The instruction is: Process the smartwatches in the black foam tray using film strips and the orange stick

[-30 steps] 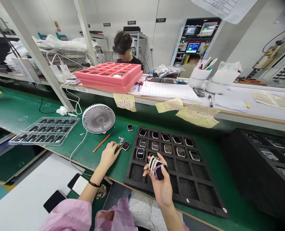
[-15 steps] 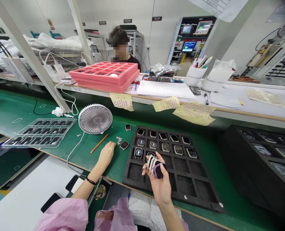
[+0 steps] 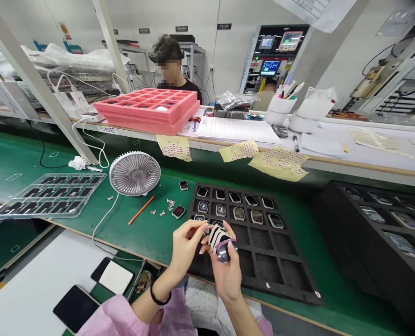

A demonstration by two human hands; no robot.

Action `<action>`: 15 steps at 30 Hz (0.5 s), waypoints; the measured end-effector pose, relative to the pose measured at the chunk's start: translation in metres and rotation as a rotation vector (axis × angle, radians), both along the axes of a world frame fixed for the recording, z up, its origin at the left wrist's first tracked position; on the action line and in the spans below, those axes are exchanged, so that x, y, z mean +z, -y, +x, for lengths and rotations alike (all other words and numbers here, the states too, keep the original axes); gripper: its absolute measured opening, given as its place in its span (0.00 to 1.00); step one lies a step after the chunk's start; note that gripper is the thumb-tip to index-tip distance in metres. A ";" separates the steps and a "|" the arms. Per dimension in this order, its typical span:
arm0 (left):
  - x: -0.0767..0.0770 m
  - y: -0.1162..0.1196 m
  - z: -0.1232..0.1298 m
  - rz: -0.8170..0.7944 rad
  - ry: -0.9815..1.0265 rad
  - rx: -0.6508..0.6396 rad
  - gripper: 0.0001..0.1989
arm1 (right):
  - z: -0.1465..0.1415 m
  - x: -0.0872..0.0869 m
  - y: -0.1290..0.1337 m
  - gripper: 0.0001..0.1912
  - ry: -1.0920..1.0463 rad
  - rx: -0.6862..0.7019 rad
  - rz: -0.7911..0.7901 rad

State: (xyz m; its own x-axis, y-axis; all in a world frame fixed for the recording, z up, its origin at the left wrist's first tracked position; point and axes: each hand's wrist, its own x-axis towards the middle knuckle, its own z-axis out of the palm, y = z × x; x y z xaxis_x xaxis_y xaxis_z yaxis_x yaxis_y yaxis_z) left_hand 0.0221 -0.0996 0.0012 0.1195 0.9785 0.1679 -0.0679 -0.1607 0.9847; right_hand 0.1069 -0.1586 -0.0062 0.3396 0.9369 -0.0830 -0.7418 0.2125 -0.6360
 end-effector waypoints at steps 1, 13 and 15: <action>0.001 0.004 0.006 -0.071 0.083 -0.009 0.12 | -0.001 -0.001 0.000 0.22 0.003 -0.019 -0.003; 0.003 0.018 0.024 -0.199 0.261 0.193 0.12 | -0.005 -0.026 0.009 0.26 0.241 -0.101 -0.026; -0.001 0.019 0.026 -0.162 0.245 0.222 0.11 | -0.005 -0.027 0.010 0.25 0.262 -0.107 -0.021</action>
